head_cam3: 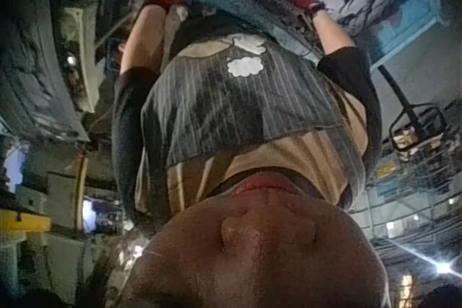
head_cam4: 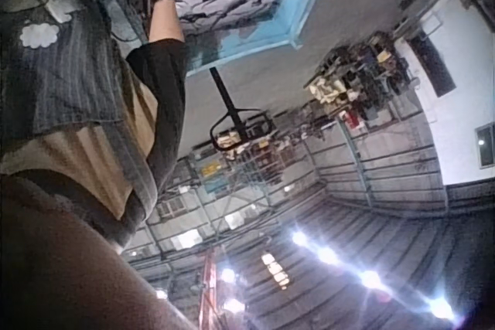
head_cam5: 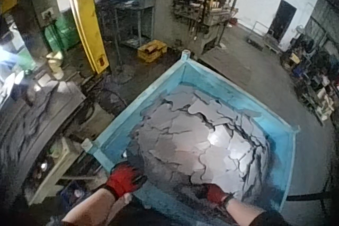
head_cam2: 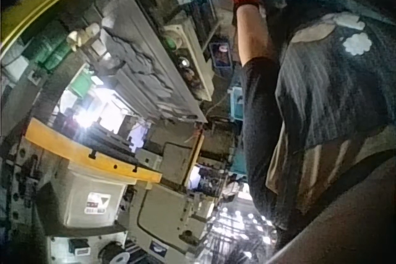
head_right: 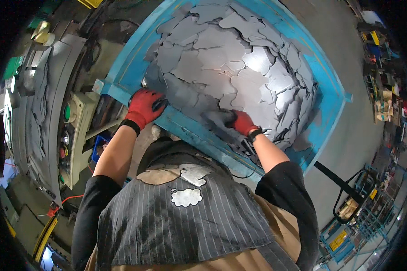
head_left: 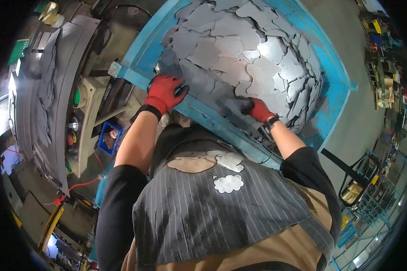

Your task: Transferring metal stampings from a storage bin to a work plate or machine die.

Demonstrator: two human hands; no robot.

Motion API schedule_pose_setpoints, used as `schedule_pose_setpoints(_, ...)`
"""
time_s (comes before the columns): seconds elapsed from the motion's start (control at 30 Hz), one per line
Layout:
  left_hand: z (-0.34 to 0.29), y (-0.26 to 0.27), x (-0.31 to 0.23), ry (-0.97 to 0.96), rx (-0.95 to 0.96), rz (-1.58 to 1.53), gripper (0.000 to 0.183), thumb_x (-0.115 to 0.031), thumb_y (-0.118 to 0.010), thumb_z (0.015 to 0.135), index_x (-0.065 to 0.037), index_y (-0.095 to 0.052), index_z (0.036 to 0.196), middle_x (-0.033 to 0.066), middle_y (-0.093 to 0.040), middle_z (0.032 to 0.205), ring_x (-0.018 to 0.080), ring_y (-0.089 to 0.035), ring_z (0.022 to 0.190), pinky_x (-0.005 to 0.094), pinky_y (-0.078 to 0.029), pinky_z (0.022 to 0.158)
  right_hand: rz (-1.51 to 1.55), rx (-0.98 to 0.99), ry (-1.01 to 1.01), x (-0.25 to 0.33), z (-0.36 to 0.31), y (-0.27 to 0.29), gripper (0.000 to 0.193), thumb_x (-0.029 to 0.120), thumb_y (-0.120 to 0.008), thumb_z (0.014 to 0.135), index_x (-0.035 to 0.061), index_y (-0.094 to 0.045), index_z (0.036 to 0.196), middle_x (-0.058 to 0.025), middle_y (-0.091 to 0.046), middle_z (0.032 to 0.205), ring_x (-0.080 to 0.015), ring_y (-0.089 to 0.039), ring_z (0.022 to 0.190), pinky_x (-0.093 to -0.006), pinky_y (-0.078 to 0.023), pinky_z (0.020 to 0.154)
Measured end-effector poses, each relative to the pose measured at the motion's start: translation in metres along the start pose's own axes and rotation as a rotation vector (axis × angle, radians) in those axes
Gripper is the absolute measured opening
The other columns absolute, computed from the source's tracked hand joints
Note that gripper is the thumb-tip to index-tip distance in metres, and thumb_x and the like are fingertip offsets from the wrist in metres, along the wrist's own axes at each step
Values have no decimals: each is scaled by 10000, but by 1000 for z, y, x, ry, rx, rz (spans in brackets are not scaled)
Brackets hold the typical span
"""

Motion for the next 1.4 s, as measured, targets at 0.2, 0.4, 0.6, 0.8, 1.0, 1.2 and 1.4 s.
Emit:
schedule_pose_setpoints(0.2,-8,2,1,-33,-120,22,394,-379,-628,767,-152,-639,1089,115,-621,1051,319,-558,1013,428,-410,923,638,-409,-224,29,-58,89,559,-14,-690,673,9,-553,1214,-92,-650,1045,-152,-621,874,-253,-499,742)
schedule_pose_setpoints(0.4,4,2,-1,-58,-71,6,402,-469,-593,778,-131,-666,982,109,-640,949,324,-578,923,445,-428,855,1043,-705,-41,-87,-88,110,307,103,-439,931,-5,-568,1188,-102,-631,1114,-81,-559,614,-222,-458,519)
schedule_pose_setpoints(0.6,-13,8,7,-112,-137,-68,405,-415,-643,759,-131,-645,1047,128,-627,886,337,-577,876,436,-452,793,1007,-605,166,45,-81,90,370,203,-449,957,113,-492,1314,54,-395,674,-54,-342,431,-236,-297,392)
schedule_pose_setpoints(0.8,-40,13,-25,-222,-37,-1415,718,-210,-591,877,-122,-196,1470,111,-321,1462,247,-344,1316,358,-268,1090,1092,-652,291,227,-75,36,335,290,-546,930,71,-578,1182,-16,-630,966,-55,-487,601,-195,-378,460)
schedule_pose_setpoints(1.0,-114,62,52,415,-506,-1868,506,-346,-685,825,-77,-540,1229,42,-603,1119,164,-565,998,313,-464,827,921,-148,299,380,-12,-71,349,292,-515,943,5,-583,1130,-76,-644,1030,-137,-611,846,-252,-484,717)
schedule_pose_setpoints(1.2,-215,119,205,331,-916,-2046,303,-207,-664,847,-75,-600,1112,16,-645,958,138,-615,802,303,-509,677,458,68,704,534,42,-178,384,204,-634,813,27,-583,1150,-133,-645,1075,-242,-613,985,-326,-472,850)
schedule_pose_setpoints(1.4,-320,179,325,369,-1092,-2147,139,-214,-601,886,-81,-636,907,7,-654,833,131,-613,709,275,-510,668,329,278,968,646,98,-286,416,95,-624,865,44,-493,1257,-69,-546,1188,-138,-547,1022,-266,-433,905)
Point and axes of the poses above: each hand's wrist, its own z-axis towards the middle knuckle, its own y-axis out of the back of the hand, x = y × z, the point moved 7 cm from there along z, towards the middle knuckle
